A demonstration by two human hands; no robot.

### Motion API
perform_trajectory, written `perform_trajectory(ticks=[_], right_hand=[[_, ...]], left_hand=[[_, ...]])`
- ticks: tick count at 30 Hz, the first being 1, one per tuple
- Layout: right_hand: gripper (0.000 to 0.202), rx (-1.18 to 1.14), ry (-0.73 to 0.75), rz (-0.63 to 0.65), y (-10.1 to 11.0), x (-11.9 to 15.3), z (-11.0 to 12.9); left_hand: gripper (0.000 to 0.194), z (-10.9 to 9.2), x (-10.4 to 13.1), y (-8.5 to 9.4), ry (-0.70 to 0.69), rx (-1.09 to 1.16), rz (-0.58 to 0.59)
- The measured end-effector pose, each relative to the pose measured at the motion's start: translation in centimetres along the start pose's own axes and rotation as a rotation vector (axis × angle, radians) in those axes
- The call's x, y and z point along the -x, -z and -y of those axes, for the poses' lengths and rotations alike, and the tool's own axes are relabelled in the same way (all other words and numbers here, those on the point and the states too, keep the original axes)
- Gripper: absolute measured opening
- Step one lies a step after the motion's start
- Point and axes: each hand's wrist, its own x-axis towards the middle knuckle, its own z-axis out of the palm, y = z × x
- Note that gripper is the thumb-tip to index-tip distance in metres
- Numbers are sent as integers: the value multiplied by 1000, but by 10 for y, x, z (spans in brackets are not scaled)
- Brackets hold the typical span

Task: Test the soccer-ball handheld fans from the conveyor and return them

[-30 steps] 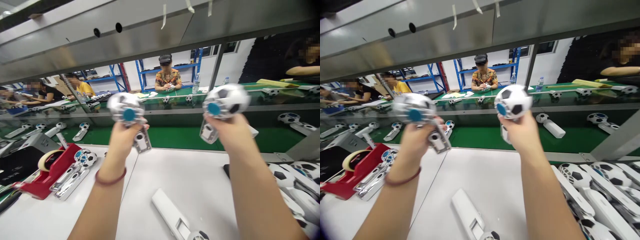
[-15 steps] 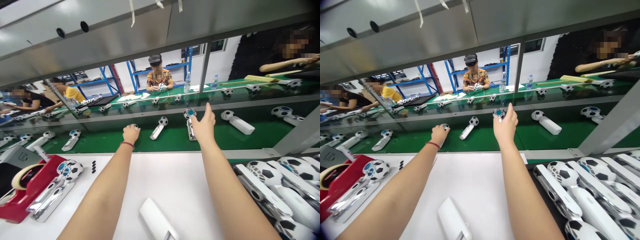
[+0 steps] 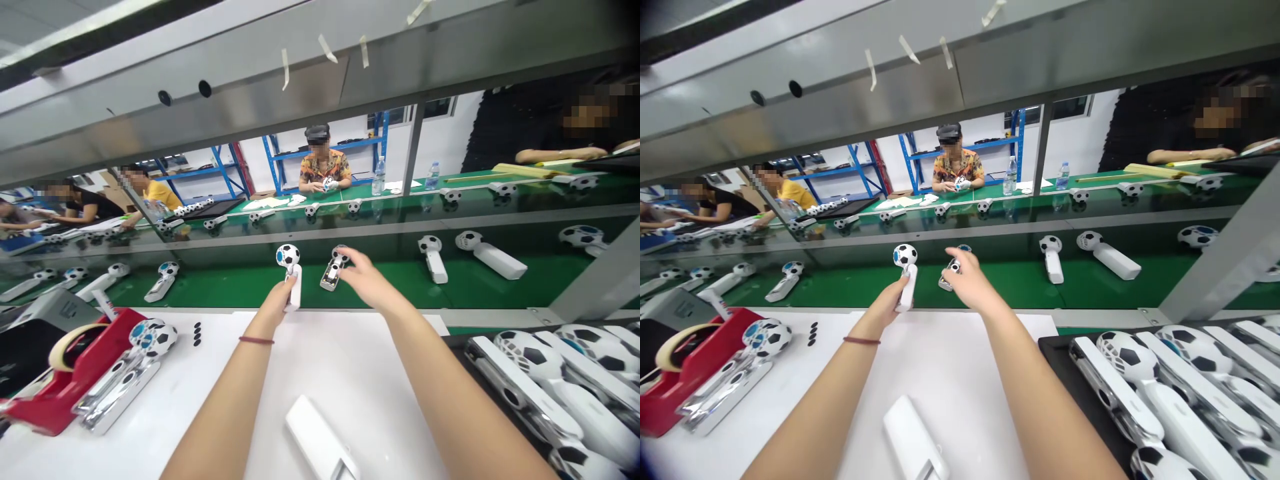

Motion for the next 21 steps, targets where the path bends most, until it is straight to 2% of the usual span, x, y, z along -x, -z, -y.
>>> perform_trajectory(ticks=[4, 7, 9, 17, 19, 21], right_hand=[[51, 1, -41, 194, -36, 13, -15], [58, 1, -35, 251, -57, 20, -30], [62, 11, -9, 257, -66, 21, -40], [56, -27, 109, 190, -68, 13, -57], [54, -46, 92, 174, -64, 11, -57], [51, -18, 96, 150, -60, 10, -58]], left_hand=[[42, 16, 32, -16, -73, -162, -59], [32, 27, 49, -27, -138, -314, -154], [30, 30, 57, -33, -172, -382, -175], [35, 33, 61, -37, -203, -434, -123], [38, 37, 58, -38, -228, -347, -87], [41, 42, 54, -39, -249, -156, 6]])
